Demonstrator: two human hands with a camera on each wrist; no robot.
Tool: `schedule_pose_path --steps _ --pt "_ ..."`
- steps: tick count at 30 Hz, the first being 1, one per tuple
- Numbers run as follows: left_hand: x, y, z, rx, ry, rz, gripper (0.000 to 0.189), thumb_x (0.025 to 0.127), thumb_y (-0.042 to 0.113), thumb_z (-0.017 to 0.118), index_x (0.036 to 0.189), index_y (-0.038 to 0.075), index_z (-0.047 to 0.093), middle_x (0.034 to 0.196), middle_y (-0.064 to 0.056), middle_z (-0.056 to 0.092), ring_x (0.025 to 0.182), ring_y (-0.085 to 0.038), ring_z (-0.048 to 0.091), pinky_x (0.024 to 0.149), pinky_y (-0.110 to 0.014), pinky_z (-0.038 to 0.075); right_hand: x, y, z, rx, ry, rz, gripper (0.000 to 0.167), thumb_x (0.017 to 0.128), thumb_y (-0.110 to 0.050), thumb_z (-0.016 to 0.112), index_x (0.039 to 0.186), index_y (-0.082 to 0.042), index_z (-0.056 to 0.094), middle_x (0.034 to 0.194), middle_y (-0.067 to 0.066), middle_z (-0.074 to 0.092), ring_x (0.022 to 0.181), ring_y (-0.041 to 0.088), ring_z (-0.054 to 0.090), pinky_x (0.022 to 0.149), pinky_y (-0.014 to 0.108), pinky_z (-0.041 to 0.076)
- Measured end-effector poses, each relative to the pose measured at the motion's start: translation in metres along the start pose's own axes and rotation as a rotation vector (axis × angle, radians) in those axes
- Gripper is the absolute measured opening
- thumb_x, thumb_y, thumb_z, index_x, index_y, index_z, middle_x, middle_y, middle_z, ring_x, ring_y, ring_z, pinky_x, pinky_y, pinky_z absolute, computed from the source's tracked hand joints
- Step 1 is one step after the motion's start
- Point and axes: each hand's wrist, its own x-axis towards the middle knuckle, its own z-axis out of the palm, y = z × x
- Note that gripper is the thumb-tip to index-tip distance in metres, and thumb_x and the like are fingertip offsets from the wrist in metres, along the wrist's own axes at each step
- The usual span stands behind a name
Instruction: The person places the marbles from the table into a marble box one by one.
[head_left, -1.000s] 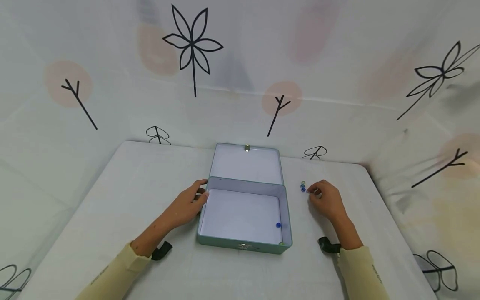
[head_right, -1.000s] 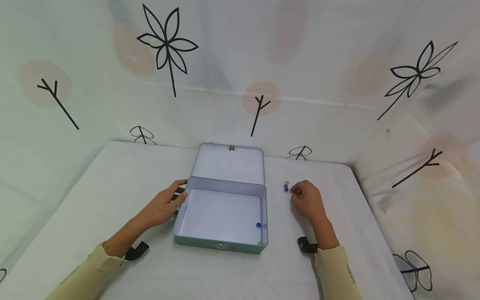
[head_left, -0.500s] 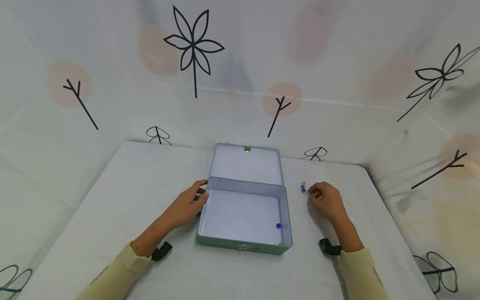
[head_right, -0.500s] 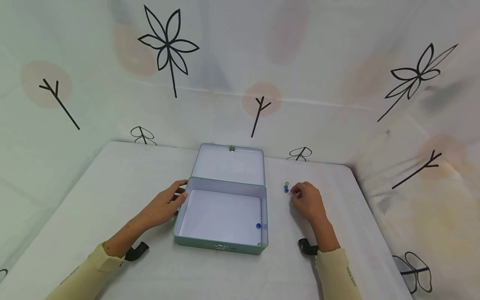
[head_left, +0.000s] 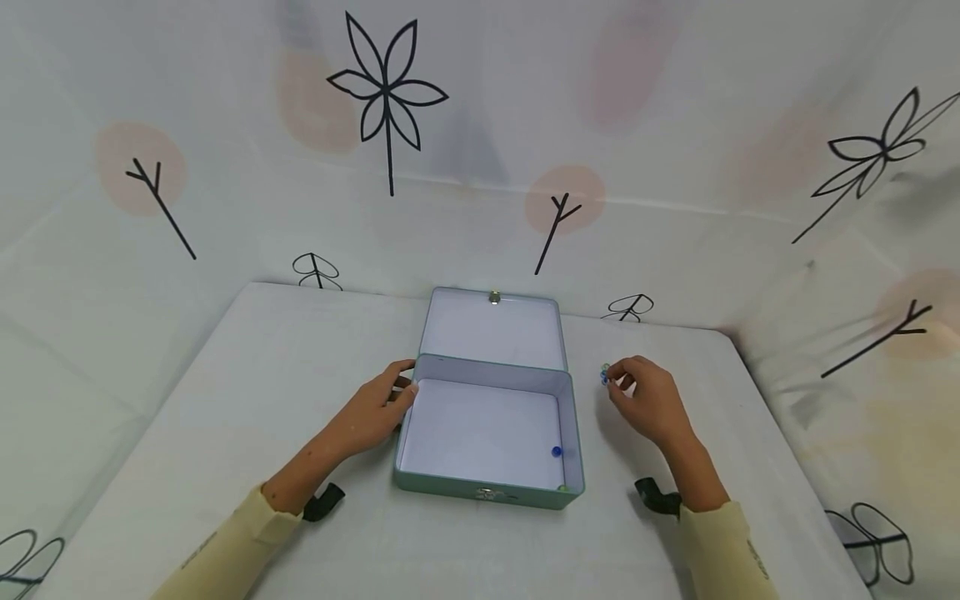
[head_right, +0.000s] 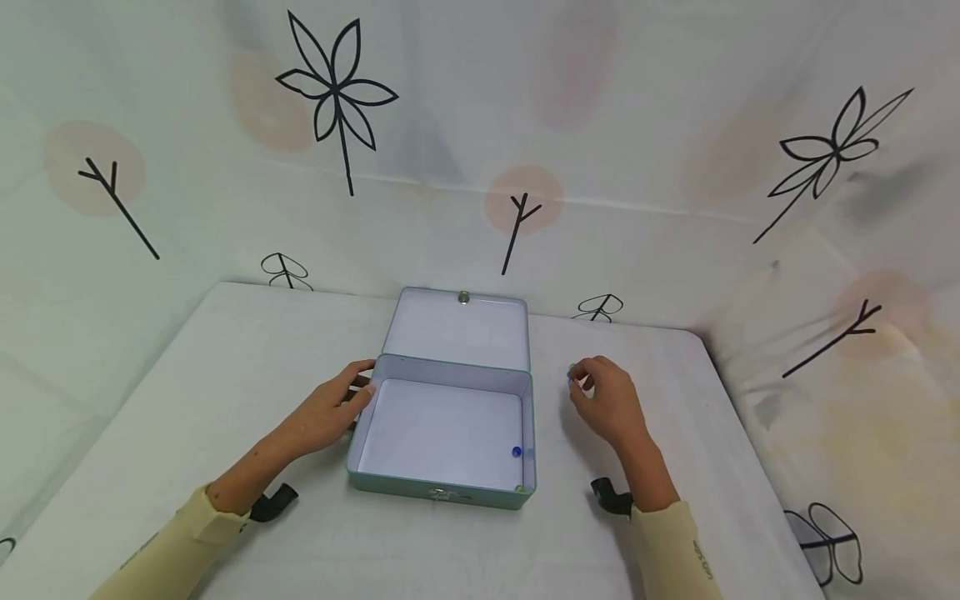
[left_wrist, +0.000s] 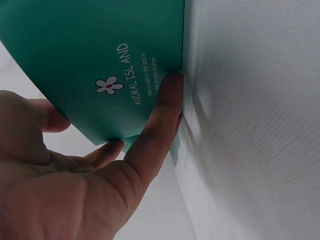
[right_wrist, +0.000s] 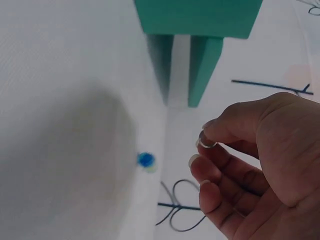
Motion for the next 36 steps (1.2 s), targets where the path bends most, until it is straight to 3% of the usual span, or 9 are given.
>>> schedule_pose_path --steps 8,25,36 --pt "0.000 0.000 0.000 -0.002 0.001 0.001 0.060 0.115 0.036 0.044 0.166 0.008 0.029 0.152 -0.022 0.055 0.138 -0.038 0.058 0.111 -0.056 0.050 -0.003 -0.027 -0.006 0.019 0.057 -0.123 0.012 0.091 0.002 0.077 0.101 -0.005 0.077 0.095 0.004 0.071 0.082 0.023 0.065 0.067 0.034 0.052" --pt "0.001 -0.004 0.001 0.005 0.008 0.002 0.060 0.115 0.037 0.044 0.166 0.009 0.029 0.151 -0.021 0.056 0.137 -0.038 0.059 0.111 -0.056 0.050 -0.014 -0.068 -0.009 0.067 0.001 -0.170 0.014 0.092 -0.001 0.079 0.105 -0.006 0.077 0.098 0.002 0.071 0.085 0.023 0.064 0.069 0.039 0.056" --pt "0.001 -0.003 0.001 -0.004 0.002 0.001 0.060 0.115 0.038 0.044 0.166 0.009 0.029 0.151 -0.021 0.055 0.137 -0.038 0.058 0.111 -0.056 0.050 -0.021 -0.084 -0.003 0.066 -0.009 -0.251 0.018 0.089 0.001 0.081 0.102 -0.010 0.075 0.099 -0.002 0.070 0.085 0.017 0.063 0.067 0.031 0.053"
